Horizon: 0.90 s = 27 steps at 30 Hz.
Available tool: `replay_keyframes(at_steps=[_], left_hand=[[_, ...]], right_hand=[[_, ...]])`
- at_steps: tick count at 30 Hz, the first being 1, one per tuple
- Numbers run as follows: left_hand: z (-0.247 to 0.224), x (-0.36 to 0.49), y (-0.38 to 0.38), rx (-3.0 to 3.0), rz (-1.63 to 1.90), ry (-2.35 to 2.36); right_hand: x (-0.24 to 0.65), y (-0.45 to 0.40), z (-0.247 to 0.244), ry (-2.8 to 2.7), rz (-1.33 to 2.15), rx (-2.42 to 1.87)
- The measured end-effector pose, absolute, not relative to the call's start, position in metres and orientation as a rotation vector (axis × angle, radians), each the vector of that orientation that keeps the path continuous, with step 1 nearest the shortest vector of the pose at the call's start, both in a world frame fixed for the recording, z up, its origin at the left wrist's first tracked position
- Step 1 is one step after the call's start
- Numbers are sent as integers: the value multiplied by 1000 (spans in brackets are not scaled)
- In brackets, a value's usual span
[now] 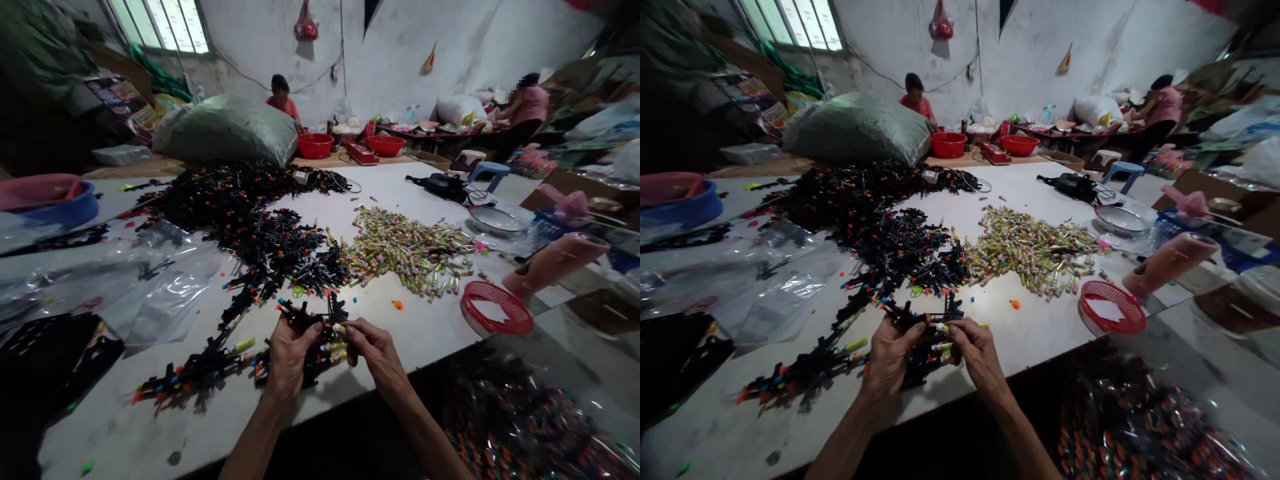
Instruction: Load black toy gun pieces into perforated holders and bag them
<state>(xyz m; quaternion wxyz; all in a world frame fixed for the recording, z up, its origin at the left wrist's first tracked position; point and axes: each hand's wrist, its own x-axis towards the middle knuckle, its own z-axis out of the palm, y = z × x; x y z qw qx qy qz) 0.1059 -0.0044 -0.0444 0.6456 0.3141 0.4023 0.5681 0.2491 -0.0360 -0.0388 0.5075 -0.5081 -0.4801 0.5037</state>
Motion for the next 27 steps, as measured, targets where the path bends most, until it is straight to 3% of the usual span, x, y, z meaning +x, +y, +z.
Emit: replay_keyframes(at_steps=[19, 27], left_hand=[[-53, 118, -7, 679, 1352, 1015], [-65, 105, 4, 967, 1201, 1166]], right_hand=[[248, -48, -47, -1226, 1097, -1205], [253, -35, -55, -1385, 1040, -1254]])
